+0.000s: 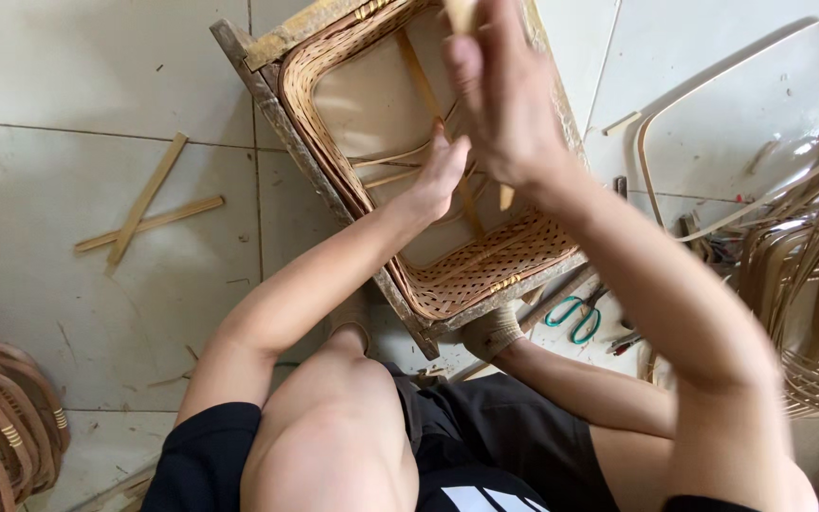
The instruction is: The person inserts and secures bamboo strips into a rectangular basket frame using a hammer and mallet. They repeatedly tap the strips into place, adjust the frame, and remove excess pieces to shape the basket.
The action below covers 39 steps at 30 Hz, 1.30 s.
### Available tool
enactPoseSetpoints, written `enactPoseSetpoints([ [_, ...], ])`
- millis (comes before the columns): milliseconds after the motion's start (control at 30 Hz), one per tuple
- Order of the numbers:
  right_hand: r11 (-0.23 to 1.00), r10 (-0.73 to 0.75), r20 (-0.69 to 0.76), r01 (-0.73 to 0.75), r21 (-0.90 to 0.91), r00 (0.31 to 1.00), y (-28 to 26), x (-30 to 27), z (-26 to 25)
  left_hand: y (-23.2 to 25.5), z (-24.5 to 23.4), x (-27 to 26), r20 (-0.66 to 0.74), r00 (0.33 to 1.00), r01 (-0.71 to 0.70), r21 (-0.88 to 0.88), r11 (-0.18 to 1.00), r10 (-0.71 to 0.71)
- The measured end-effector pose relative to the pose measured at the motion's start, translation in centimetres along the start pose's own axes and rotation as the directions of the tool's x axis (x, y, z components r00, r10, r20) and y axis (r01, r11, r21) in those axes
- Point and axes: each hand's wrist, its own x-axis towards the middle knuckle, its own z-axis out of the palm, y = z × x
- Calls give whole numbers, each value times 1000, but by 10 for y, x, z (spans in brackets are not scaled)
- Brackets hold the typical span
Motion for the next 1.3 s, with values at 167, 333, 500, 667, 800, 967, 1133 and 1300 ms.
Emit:
enactPoseSetpoints([
  [167,993,24,-96,-12,118,995,57,-7,76,-9,-17,-55,89,995,4,380,925,-41],
  [333,981,179,-31,-176,82,983,72,-10,115,-19,-19,-78,55,961,-263,491,830,272],
  [500,964,258,-6,-258,-65,966,65,-6,131,-43,-16,-67,-5,997,-65,450,891,75],
  [667,960,262,-35,-264,-90,965,62,-16,132,-41,-13,-64,-81,963,269,301,915,-256],
  [800,960,263,-19,-264,-93,965,62,-16,132,-32,-8,-70,-83,971,239,319,917,-224],
  [967,900,302,79,-257,-351,950,85,-8,149,-31,-12,-66,-127,980,195,485,853,-152],
  [1133,785,320,188,-149,-601,928,109,-6,181,-44,-11,-60,-139,974,-87,510,856,181],
  [1300,705,478,269,-182,-686,836,136,0,219,-50,-16,-39,-174,985,91,392,915,-24],
])
